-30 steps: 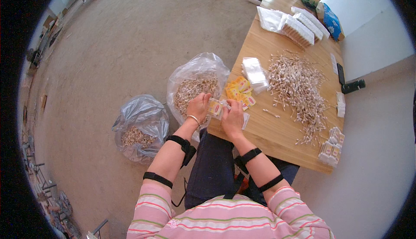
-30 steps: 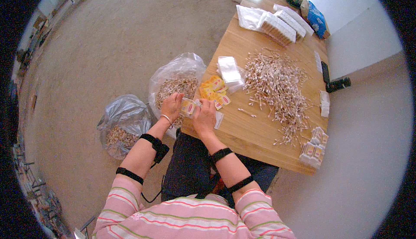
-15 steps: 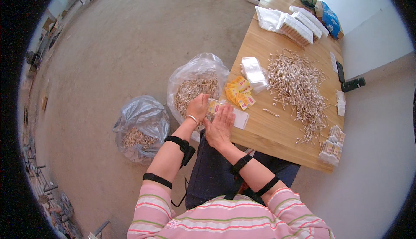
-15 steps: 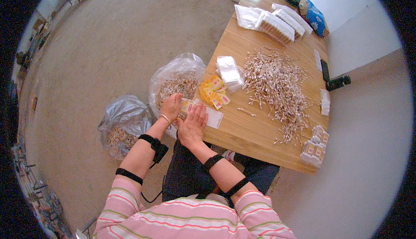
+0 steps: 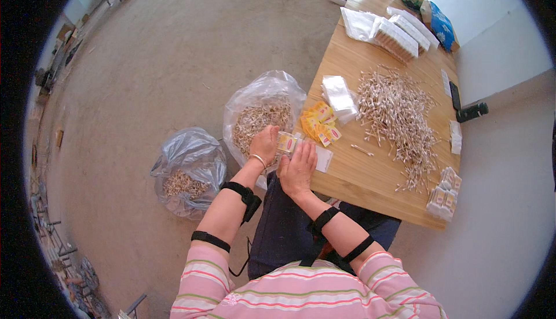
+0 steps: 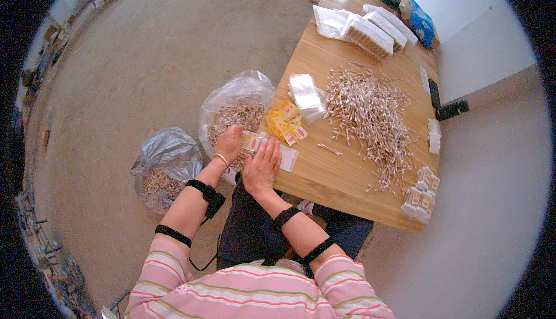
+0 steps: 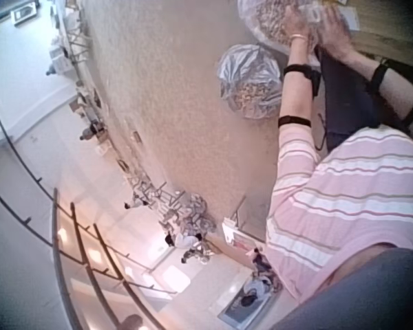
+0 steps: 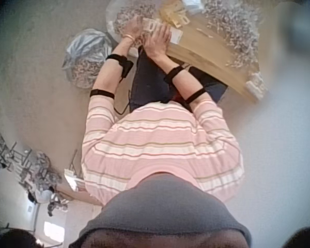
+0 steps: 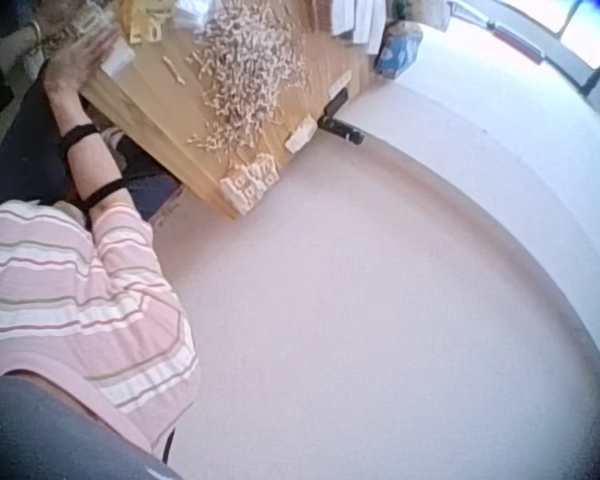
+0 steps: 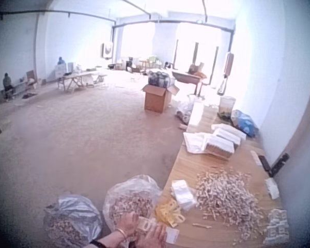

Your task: The person is manually counting and packaging cotton swabs into small plastic bags.

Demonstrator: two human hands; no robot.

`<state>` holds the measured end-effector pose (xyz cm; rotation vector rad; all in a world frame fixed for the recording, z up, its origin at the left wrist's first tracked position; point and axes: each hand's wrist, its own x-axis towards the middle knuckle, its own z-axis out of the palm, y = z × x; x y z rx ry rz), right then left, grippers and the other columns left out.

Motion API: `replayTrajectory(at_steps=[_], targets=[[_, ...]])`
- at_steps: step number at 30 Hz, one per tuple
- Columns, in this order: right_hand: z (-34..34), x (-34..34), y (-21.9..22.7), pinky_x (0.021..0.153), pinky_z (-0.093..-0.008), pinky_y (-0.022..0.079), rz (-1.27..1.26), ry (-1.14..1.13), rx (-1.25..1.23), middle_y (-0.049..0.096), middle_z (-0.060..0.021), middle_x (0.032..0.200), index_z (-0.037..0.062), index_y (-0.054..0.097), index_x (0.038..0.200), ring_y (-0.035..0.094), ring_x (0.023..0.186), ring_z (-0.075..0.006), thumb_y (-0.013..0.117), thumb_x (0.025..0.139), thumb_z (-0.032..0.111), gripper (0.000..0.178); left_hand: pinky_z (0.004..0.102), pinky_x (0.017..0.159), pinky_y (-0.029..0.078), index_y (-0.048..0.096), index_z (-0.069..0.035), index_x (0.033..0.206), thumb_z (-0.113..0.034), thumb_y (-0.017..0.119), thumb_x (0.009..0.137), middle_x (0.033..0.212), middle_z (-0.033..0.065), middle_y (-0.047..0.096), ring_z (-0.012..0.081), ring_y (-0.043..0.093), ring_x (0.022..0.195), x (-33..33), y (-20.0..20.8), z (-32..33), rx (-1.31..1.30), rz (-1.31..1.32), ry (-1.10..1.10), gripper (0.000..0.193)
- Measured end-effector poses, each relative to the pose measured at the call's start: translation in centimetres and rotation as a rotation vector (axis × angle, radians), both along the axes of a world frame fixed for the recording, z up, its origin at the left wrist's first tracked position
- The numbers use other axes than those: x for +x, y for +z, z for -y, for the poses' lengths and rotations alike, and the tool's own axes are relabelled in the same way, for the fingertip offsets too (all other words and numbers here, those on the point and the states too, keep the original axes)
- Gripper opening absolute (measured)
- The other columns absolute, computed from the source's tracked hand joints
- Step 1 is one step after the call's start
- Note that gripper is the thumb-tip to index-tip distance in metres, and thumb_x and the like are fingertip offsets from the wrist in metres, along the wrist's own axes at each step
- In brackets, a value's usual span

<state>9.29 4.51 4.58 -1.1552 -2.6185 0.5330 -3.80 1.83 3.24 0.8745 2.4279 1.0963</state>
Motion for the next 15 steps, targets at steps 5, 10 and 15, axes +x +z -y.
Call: replayTrajectory(at_steps=[5, 10, 15], targets=[[-1.3, -1.1, 1.3, 0.093, -0.0484, 0.034, -0.232, -0.191, -0.106, 0.051, -0.0146, 0.118, 0.0037, 0.060, 0.099, 0.042, 0.113, -0.0355, 0.062, 0.083, 0.028, 0.030, 0.0513, 0.065, 0.045, 0.055, -0.006, 0.088, -0.042, 0.035, 0.096, 0.078, 0.0234, 0.061, 0.0440, 0.058, 0.077, -0.1, -0.8, 0.3, 0.007, -0.088, 0.008, 0.042], [-3.2, -1.4, 1.5, 0.085, -0.0417, 0.041, -0.204, -0.223, -0.221, 0.059, -0.0147, 0.096, 0.0037, 0.065, 0.080, 0.053, 0.095, -0.0319, 0.065, 0.080, 0.029, 0.026, 0.0521, 0.062, 0.045, 0.054, -0.006, 0.088, -0.041, 0.036, 0.096, 0.075, 0.0236, 0.061, 0.0440, 0.059, 0.074, 0.2, -0.5, 0.0, -0.024, -0.119, 0.019, 0.040], [-4.6, -1.7, 1.4, 0.073, -0.0411, 0.048, -0.207, -0.292, -0.508, 0.065, -0.0151, 0.078, 0.0023, 0.064, 0.076, 0.062, 0.077, -0.0300, 0.066, 0.080, 0.031, 0.029, 0.0520, 0.062, 0.043, 0.053, -0.005, 0.082, -0.044, 0.037, 0.096, 0.074, 0.0233, 0.059, 0.0442, 0.058, 0.075, 0.6, 0.4, 0.0, -0.041, -0.096, 0.052, 0.044]])
